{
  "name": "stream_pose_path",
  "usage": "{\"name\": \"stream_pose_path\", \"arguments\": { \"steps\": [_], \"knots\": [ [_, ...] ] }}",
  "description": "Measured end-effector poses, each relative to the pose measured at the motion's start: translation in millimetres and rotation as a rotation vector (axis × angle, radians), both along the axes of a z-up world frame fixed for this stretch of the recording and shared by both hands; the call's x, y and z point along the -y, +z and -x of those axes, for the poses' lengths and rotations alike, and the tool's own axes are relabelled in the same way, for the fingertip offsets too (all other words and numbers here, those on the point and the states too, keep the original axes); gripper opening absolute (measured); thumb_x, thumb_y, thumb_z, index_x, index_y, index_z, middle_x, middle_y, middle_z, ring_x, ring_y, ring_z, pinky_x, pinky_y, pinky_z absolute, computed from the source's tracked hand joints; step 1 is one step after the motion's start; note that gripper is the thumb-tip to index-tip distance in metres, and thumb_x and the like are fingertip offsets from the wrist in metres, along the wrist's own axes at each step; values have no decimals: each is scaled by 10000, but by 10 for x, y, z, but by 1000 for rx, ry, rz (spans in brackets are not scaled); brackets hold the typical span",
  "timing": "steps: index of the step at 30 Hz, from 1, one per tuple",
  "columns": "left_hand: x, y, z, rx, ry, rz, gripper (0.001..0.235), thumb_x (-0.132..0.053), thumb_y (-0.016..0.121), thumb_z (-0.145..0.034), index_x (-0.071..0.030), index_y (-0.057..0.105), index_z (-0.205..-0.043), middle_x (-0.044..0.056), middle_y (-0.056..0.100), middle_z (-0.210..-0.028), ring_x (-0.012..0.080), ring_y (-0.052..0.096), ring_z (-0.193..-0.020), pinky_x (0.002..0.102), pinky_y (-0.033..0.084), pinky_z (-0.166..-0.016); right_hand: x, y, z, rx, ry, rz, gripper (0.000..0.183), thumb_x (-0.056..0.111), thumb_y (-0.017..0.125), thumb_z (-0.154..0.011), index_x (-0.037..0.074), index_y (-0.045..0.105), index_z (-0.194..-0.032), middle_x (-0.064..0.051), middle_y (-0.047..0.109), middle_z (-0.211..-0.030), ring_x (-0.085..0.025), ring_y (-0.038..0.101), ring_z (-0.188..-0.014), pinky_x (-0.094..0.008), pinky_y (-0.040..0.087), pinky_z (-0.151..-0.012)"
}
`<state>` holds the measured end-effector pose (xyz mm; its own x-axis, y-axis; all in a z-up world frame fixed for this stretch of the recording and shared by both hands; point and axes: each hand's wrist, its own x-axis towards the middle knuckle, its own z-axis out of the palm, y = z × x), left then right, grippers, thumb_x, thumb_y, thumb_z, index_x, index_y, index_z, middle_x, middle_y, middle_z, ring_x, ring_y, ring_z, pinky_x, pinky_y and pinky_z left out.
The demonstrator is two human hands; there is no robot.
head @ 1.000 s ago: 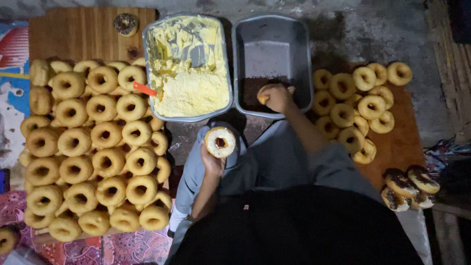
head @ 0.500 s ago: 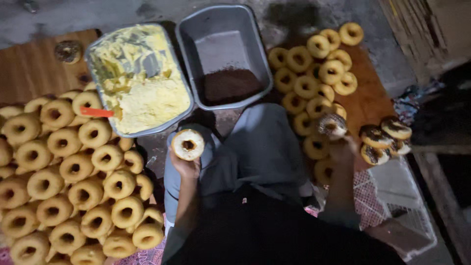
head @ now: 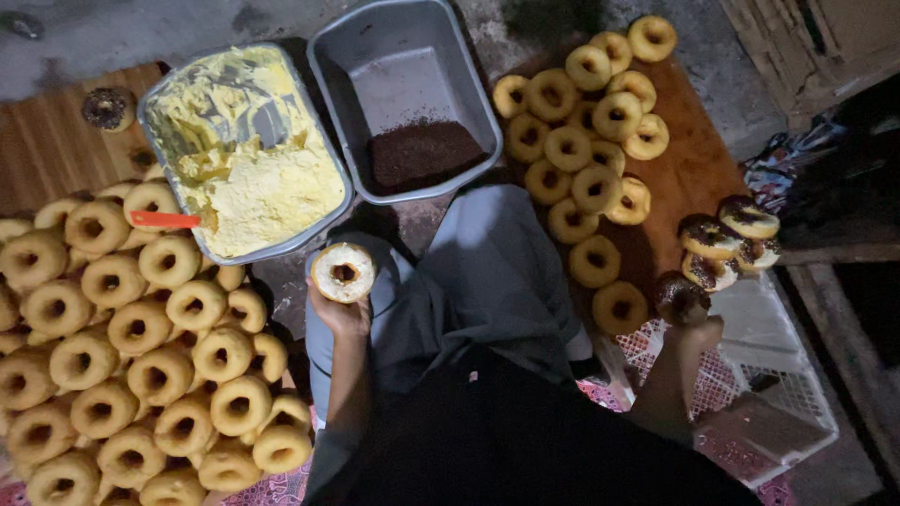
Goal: The person repeatedly picks up plain donuts, scoops a yellow filling into the center hole using a small spatula, and then places the filled donuts into a tray of dark crumbs. The person handles the donuts one at a time and places the finished items in a separate pile.
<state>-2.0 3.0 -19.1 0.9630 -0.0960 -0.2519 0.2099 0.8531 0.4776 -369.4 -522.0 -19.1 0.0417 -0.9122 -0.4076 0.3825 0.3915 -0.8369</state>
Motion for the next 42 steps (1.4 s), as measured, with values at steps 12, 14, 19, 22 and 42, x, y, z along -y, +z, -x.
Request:
{"name": "stream_pose_path", "arguments": {
  "steps": [12,14,19,22,42],
  "knots": [
    [1,-59,24,-102,8,34,607,-525,381,-1069,-55,553,-1411,115,627,-1388,302,609,-1280,477,511,-1096,-168,383,-486,-28,116,82,291,336,585,-1030,80,681,-1131,-73,681,-1049,-225,642,-893,-355,551,-768],
    [1,-44,20,-104,3,45,603,-523,382,-1070,-55,555,-1408,113,628,-1386,298,606,-1283,477,507,-1101,-173,394,-488,130,184,149,320,303,560,-1012,42,691,-1142,-95,717,-1094,-240,712,-945,-365,632,-824],
    [11,-18,43,-93,-3,51,618,-533,370,-1074,-42,556,-1400,122,628,-1382,301,605,-1284,477,501,-1108,-116,333,-498,-175,49,71,327,293,573,-1009,38,679,-1185,-95,700,-1150,-236,703,-990,-374,628,-826],
    [36,54,23,-55,-5,75,594,-516,381,-1086,-48,547,-1413,121,618,-1388,303,600,-1293,482,501,-1123,-104,256,-509,-313,16,35,329,287,572,-1014,40,663,-1212,-97,680,-1196,-237,692,-1031,-382,625,-841],
    [235,-290,-235,-296,-1025,225,657,-635,547,-1001,-137,546,-1430,178,586,-1439,414,547,-1302,686,422,-1045,-2470,-193,-3611,40,1932,-93,493,307,727,-947,-27,641,-1299,-148,692,-1188,-267,674,-1085,-420,603,-873]
  ]
}}
